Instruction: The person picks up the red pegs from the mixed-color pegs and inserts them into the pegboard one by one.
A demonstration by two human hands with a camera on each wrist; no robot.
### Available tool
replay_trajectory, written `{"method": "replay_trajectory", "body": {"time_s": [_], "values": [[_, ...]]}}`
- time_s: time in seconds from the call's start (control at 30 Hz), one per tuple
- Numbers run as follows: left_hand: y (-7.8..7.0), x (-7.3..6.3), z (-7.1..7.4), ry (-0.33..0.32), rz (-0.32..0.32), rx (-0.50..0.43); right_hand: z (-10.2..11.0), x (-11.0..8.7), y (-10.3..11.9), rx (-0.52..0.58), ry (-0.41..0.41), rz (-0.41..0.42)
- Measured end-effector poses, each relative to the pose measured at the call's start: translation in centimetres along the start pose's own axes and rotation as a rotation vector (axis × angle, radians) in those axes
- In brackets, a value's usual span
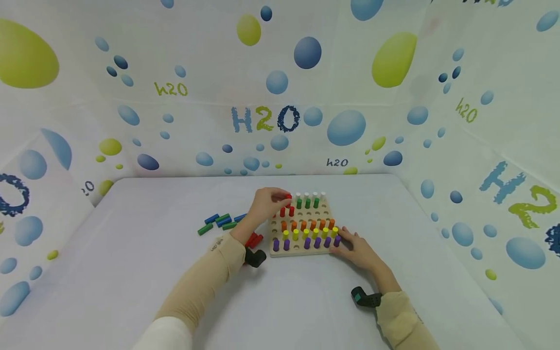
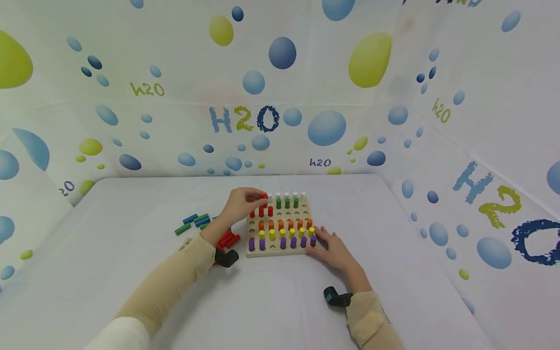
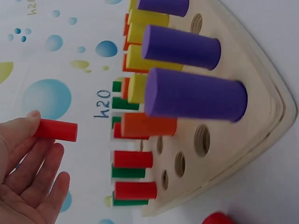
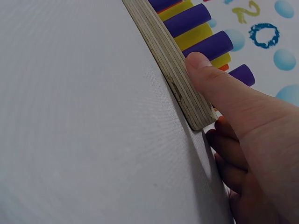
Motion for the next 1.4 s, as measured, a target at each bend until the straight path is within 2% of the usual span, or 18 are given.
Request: {"method": "replay_trajectory", "body": {"time_s": [0.1,0.3,0.63,0.87,1.2,1.4], "values": [[-0.2,0.3,-0.8,0.008,-0.008,0.006,0.0,-0.1,0.1,-0.001,0.002,0.0],[0.2,1.1,-2.1,0.005,-0.066,0.023,0.1,0.0,0.2,0.0,0.0,-0.002],[0.4,1.6,-3.6,0.012,-0.053,-0.001,0.0,0.1,0.0,0.001,-0.003,-0.005],[1.2,2.2,-4.3,0.004,-0.037,-0.02,-0.1,0.0,0.0,0.005,0.004,-0.015],[1.6,2.6,-4.8,0.038,0.035,-0.051,-0.1,-0.1,-0.1,-0.003,-0.007,-0.006],[1.6,2.8,-4.9,0.042,0.041,-0.028,-0.1,-0.1,0.0,0.005,-0.01,-0.004]]}}
Point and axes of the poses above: each hand's wrist, its own x-axis towards the middle knuckle, its own z-axis out of the back of the hand, y = z × x, the point moved 2 cm from there along x, towards the middle knuckle, and after that the axes turned 3 degrees about y, right-handed, at the moved point
